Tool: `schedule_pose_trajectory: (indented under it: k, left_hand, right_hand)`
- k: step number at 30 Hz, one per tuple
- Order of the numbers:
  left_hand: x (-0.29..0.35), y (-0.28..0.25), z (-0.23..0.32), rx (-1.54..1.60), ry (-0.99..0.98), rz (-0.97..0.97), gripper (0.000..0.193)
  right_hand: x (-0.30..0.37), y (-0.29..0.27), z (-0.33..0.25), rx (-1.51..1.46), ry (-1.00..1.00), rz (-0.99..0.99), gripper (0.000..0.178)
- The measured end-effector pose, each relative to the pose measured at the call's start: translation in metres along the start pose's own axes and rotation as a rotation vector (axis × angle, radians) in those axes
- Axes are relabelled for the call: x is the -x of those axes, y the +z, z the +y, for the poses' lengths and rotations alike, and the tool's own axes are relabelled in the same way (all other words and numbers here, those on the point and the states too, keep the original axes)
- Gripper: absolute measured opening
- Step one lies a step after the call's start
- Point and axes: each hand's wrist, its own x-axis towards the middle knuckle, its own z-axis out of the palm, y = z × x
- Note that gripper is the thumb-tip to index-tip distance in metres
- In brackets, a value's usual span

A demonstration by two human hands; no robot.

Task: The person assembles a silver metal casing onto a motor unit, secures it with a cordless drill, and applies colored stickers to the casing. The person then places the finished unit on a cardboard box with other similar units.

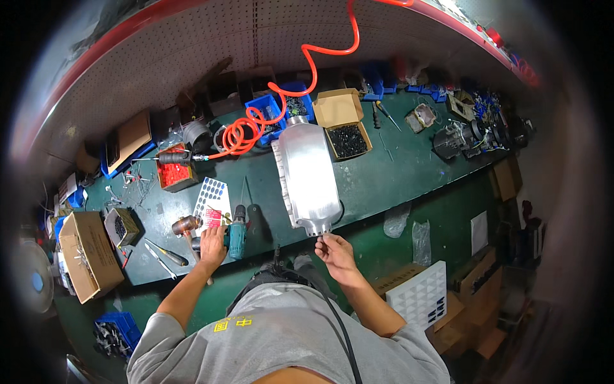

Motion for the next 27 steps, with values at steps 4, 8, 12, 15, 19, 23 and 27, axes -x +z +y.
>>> schedule_pose_trajectory:
  k: [4, 8, 12, 15, 19, 23, 27]
  left_hand:
    - [-0.007, 0.005, -0.007, -0.058, -0.007, -0.057, 0.067]
    - [-0.015, 0.006, -0.022, -0.110, -0.027, -0.203, 0.072]
    - [-0.052, -0.039, -0.003, -0.208, -0.035, -0.499, 0.067]
    - [-0.128, -0.050, 0.020, 0.082, 0.103, -0.272, 0.060]
    - [-0.248, -0.092, 0.133, 0.347, 0.317, 0.060, 0.062]
    - [-0.348, -0.075, 0.177, 0.295, 0.342, 0.097, 0.067]
    - [-0.394, -0.056, 0.198, 0.296, 0.137, -0.029, 0.065]
  right_hand:
    - [-0.009, -0.029, 0.012, -0.030, 0.109, 0.091, 0.013]
    - [-0.016, -0.036, 0.020, -0.111, 0.150, 0.076, 0.012]
    - [-0.013, -0.022, 0.009, -0.232, 0.200, 0.015, 0.010]
    - [-0.014, -0.009, 0.003, -0.295, 0.247, 0.005, 0.010]
    - [-0.018, -0.008, -0.006, -0.353, 0.284, -0.017, 0.012]
    - [-0.014, -0.005, -0.018, -0.378, 0.290, -0.003, 0.014]
    - [-0.027, -0.015, -0.010, -0.427, 0.300, -0.055, 0.013]
